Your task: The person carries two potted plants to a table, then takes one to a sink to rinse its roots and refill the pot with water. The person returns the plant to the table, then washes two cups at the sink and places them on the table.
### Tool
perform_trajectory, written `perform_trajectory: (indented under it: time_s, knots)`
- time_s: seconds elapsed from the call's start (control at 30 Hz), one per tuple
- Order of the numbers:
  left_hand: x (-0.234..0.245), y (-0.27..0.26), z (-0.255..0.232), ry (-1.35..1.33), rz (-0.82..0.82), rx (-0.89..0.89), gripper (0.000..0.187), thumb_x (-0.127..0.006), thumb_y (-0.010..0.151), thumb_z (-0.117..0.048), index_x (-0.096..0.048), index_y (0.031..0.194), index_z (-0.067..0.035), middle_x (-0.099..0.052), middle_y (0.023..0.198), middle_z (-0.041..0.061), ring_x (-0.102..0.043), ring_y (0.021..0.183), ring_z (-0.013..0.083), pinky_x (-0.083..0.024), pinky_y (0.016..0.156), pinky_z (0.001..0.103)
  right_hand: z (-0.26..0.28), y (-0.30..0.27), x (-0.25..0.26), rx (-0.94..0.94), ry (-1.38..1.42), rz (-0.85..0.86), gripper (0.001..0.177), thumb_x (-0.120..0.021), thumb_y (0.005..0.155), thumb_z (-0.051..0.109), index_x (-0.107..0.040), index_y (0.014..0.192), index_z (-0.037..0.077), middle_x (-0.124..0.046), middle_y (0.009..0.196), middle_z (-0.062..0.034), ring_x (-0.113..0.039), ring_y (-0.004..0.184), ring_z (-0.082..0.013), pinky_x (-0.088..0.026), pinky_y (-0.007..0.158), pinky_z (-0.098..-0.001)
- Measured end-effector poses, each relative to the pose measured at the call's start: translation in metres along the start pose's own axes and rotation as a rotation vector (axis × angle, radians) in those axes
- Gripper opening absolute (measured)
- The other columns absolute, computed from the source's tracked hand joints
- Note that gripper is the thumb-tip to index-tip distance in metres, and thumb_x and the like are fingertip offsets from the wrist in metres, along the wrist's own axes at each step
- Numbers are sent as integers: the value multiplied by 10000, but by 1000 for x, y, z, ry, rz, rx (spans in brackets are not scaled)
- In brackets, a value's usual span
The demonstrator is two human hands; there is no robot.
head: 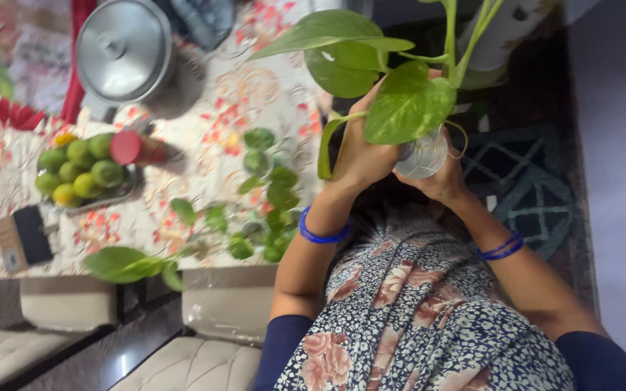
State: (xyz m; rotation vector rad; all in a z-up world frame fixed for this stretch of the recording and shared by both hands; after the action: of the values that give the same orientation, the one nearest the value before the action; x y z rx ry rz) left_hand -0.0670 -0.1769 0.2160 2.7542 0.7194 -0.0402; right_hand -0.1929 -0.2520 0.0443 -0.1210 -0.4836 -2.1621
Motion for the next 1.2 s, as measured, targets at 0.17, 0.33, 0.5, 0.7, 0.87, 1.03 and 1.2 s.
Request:
perform_trajectory:
  time_s: [0.17,0.33,0.5,0.7,0.87,1.03,1.2]
  knots:
    - [-63,38,20,268,15,-135,267,-722,979,-22,-682,1241,-51,-759,1195,71,-741,1052,148,-591,965,282,-28,-5,83,-20,-159,-55,840,-947,734,178,-471,1403,0,-681,1246,-132,-700,1103,-233,-579,966,-372]
    - [-150,86,66,226,41,-43,232,-790,949,-139,-754,1160,-49,-780,1081,75,-776,940,153,-647,778,287,-58,-4,181,-15,-182,-113,778,-946,718,172,-528,1352,-1,-680,1235,-142,-695,1119,-251,-575,982,-388]
    - [-219,133,93,-107,-38,133,317,-796,929,-189,-703,1158,9,-756,1049,109,-764,927,189,-667,775,319,-64,-6,274,-38,-182,-185,762,-927,787,175,-509,1395,-11,-661,1299,-146,-680,1185,-266,-570,1021,-395]
    - [-278,195,119,-206,23,107,472,-801,909,-194,-606,1278,26,-745,1143,160,-758,1018,232,-649,882,344,-74,4,343,-157,-153,-258,697,-895,809,155,-529,1382,1,-674,1290,-124,-690,1183,-235,-576,1032,-381]
    - [-304,245,138,-244,65,36,440,-790,960,-195,-618,1291,38,-741,1194,161,-726,1119,242,-641,951,376,-82,29,383,-131,-165,-332,710,-890,805,151,-535,1398,-10,-680,1301,-135,-679,1195,-244,-549,1047,-379]
    - [-306,306,166,-237,65,22,344,-794,983,-166,-699,1227,57,-762,1143,161,-716,1031,226,-613,908,363,-98,68,429,-105,-302,-372,752,-935,781,198,-545,1392,-3,-698,1269,-129,-694,1158,-236,-563,1027,-370]
    - [-295,372,196,-318,9,81,335,-793,965,-144,-714,1225,52,-749,1057,118,-695,919,191,-591,785,339,-112,125,470,-81,-393,-379,752,-934,780,175,-549,1402,-3,-705,1287,-132,-700,1173,-231,-572,1036,-365]
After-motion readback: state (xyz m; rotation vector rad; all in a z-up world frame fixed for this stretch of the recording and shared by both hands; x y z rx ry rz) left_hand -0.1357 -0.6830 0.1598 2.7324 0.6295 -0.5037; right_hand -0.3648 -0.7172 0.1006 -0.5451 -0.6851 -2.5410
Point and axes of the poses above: each hand's wrist, its own y-axis towards the middle knuckle, its own x-axis out of the back of the hand, z = x × y, the point moved 9 cm from there along y, towards the middle knuckle
